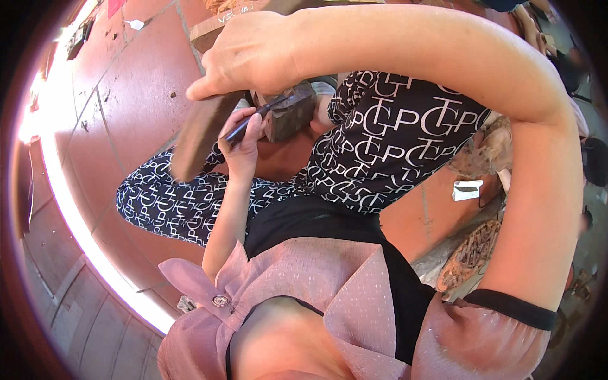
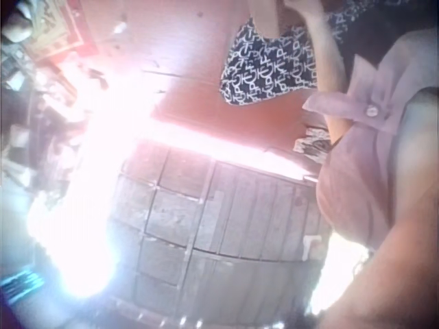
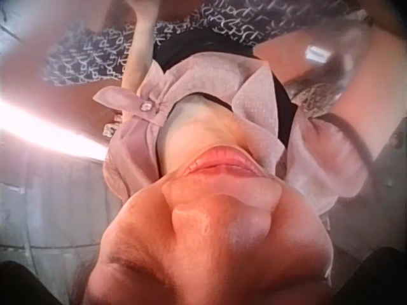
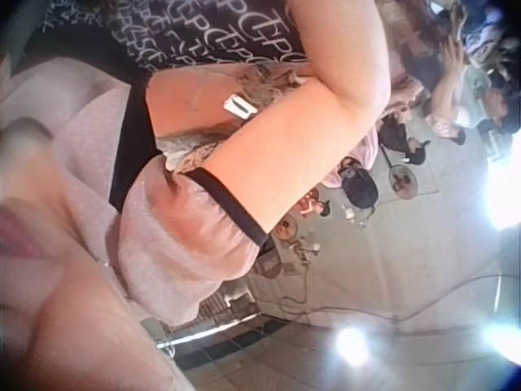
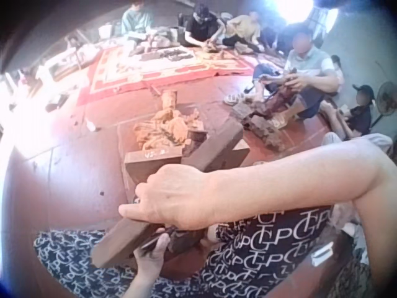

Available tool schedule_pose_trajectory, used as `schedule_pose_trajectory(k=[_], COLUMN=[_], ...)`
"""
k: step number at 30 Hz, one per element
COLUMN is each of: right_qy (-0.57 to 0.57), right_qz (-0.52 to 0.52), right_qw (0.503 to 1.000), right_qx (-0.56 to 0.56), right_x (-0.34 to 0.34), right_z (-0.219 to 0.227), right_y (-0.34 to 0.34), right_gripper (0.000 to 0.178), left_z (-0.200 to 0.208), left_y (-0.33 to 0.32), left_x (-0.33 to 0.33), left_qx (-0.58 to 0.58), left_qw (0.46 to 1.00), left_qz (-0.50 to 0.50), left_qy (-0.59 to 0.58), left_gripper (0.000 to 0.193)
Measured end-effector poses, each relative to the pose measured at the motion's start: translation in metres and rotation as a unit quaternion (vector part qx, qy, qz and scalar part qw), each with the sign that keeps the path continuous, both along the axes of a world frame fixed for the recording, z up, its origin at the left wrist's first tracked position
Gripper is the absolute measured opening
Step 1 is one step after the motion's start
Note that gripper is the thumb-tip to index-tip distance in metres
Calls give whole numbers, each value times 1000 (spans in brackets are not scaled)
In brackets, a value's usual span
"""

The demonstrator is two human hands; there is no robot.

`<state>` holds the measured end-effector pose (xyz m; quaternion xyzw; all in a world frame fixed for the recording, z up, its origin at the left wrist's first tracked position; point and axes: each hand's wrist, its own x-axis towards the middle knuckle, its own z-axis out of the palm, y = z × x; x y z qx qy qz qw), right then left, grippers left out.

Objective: The person sits cross-legged on the floor and carves a piece of wood using a chisel and a wooden mallet. They repeatedly strike the chisel to shape the wood, occasionally adjusting their grip and the position of the workpiece.

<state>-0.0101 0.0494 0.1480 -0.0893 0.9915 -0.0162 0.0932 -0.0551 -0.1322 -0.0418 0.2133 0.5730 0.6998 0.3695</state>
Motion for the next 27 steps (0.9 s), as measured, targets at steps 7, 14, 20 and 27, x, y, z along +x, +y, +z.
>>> schedule_pose_trajectory(k=[7, 14, 20, 27], right_qy=[103, 3, 81, -44], right_qz=[-82, -29, -27, 12], right_qw=[973, 966, 947, 997], right_qx=[-188, -257, -310, -66], right_x=[4, -3, 4, -1], right_z=[-7, 24, 8, -2], right_y=[1, 12, 9, 25], right_gripper=[62, 57, 54, 42], left_z=[16, 18, 26, 14], left_y=[-3, -6, 8, 12], left_x=[-20, -23, -26, -25], left_qx=[-54, -72, -47, -49], left_qw=[995, 995, 989, 979], left_qz=[8, -22, -87, -87], left_qy=[80, 66, 111, 176], left_gripper=[16, 16, 13, 12])
